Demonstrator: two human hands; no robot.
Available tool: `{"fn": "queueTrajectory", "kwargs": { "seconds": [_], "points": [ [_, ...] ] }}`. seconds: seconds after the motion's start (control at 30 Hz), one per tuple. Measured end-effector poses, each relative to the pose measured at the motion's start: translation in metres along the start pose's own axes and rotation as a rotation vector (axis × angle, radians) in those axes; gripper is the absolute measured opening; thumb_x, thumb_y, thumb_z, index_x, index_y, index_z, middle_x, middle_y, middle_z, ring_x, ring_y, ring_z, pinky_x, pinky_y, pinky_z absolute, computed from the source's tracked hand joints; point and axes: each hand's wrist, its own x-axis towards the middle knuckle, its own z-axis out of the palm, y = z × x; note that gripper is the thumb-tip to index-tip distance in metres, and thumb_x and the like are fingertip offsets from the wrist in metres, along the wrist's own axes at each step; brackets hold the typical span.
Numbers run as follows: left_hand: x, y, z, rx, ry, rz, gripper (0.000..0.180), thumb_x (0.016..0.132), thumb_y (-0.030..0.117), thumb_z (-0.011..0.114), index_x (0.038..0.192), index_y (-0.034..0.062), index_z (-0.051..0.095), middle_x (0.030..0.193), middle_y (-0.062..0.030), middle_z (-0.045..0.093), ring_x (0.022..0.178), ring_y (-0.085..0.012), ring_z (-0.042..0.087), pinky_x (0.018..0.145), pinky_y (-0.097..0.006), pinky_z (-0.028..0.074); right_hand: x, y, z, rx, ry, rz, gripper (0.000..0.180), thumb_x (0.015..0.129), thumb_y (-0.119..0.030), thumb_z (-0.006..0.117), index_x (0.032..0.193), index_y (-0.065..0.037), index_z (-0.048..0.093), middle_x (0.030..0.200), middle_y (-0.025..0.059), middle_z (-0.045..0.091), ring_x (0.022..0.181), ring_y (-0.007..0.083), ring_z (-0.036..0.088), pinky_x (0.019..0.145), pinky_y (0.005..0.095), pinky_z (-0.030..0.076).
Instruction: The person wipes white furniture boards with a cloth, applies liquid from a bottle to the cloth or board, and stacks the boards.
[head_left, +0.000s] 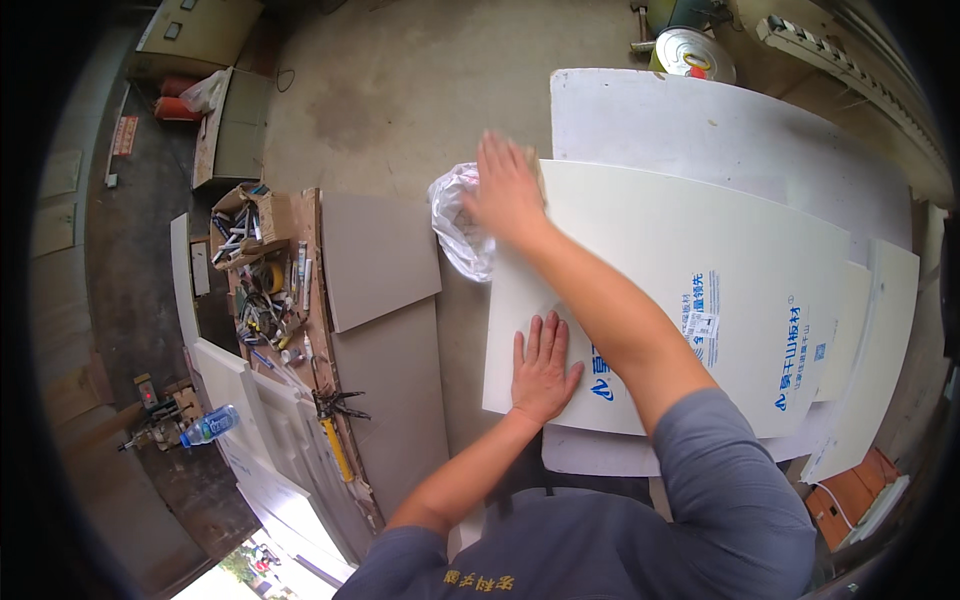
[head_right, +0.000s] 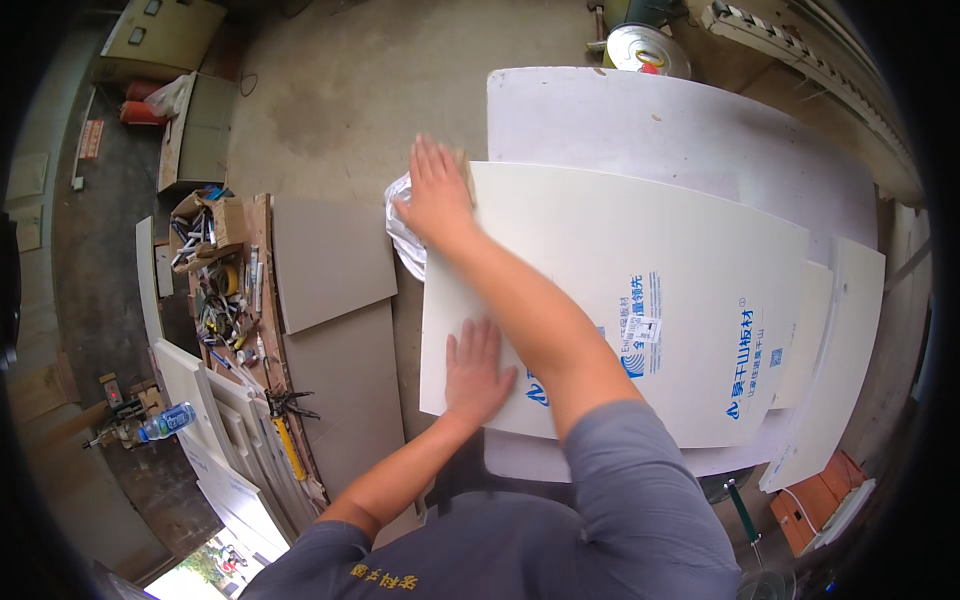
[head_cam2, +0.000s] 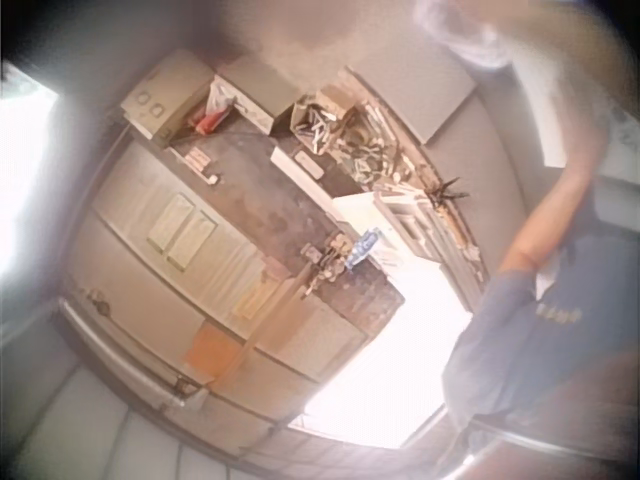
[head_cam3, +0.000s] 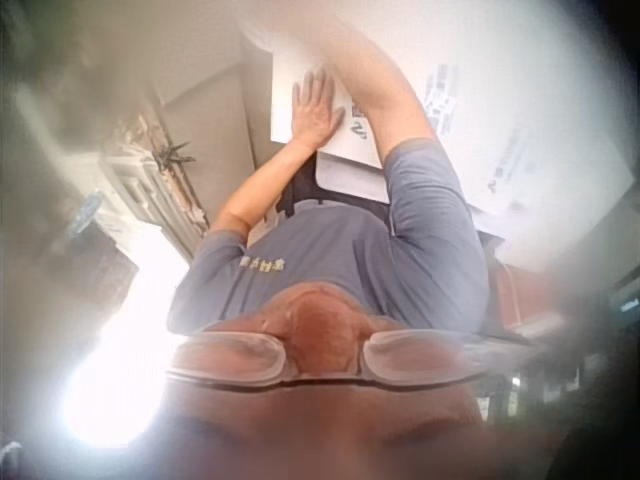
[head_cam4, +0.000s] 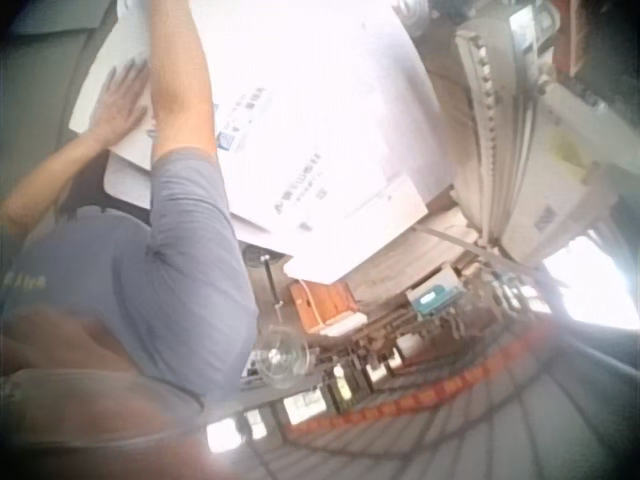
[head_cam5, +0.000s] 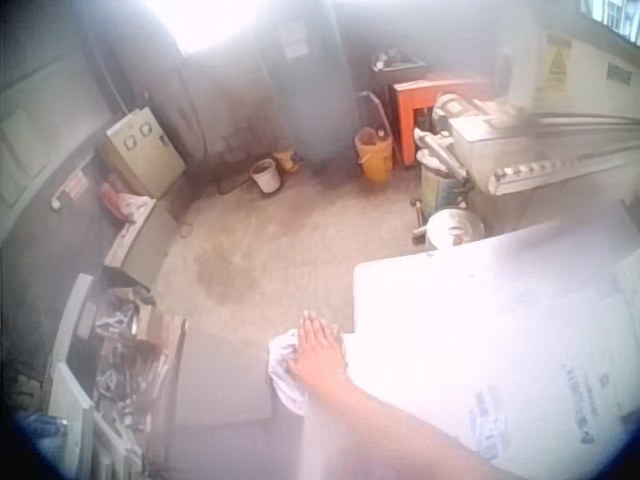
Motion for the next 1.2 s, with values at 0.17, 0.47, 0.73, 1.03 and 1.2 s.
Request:
{"fn": "queueTrajectory", "kwargs": {
  "seconds": [0.17,0.47,0.73,1.03,1.2],
  "points": [
    [-0.003,0.013,0.023,0.052,-0.029,-0.036,0.087,0.093,0.042,0.063,0.161,0.0006,0.030,0.171,-0.0170,0.023,0.159,-0.0380,0.016,0.127,-0.059,0.009,-0.010,0.017,-0.019,0.116,-0.074,0.196,0.097,0.092,-0.057,0.061,0.159,0.006,0.029,0.167,0.0217,0.029,0.157,0.0323,0.024,0.129,0.0456,0.015],
    [-0.008,0.003,0.018,0.076,0.126,0.014,0.083,0.096,0.039,0.054,0.162,-0.0019,0.024,0.171,-0.0212,0.021,0.159,-0.0412,0.012,0.127,-0.056,0.004,-0.174,0.286,-0.152,-0.241,0.165,0.623,0.090,0.090,-0.054,0.067,0.154,0.003,0.040,0.161,0.0205,0.039,0.152,0.0337,0.033,0.126,0.0488,0.022],
    [-0.004,0.005,0.020,0.122,0.157,0.035,0.090,0.088,0.033,0.061,0.161,-0.0042,0.023,0.170,-0.0226,0.021,0.159,-0.0419,0.012,0.128,-0.057,0.003,-0.232,0.333,-0.199,-0.322,0.025,0.771,0.084,0.099,-0.055,0.052,0.157,0.004,0.035,0.165,0.0207,0.034,0.152,0.0343,0.033,0.127,0.0471,0.021],
    [-0.003,0.012,0.023,0.167,0.204,0.082,0.082,0.098,0.039,0.047,0.163,-0.0024,0.020,0.172,-0.0219,0.017,0.160,-0.0403,0.010,0.128,-0.055,0.002,-0.382,0.408,-0.251,-0.327,0.283,0.899,0.082,0.100,-0.049,0.057,0.157,0.005,0.033,0.168,0.0232,0.025,0.158,0.0388,0.018,0.128,0.0473,0.016],
    [-0.015,0.010,0.028,0.157,0.189,0.046,0.082,0.098,0.040,0.047,0.163,-0.0031,0.020,0.171,-0.0222,0.017,0.160,-0.0403,0.010,0.128,-0.055,0.002,-0.602,0.246,-0.246,-0.224,0.085,1.070,0.086,0.094,-0.032,0.069,0.157,0.009,0.027,0.168,0.0294,0.017,0.158,0.0438,0.014,0.129,0.0498,0.013]
  ]
}}
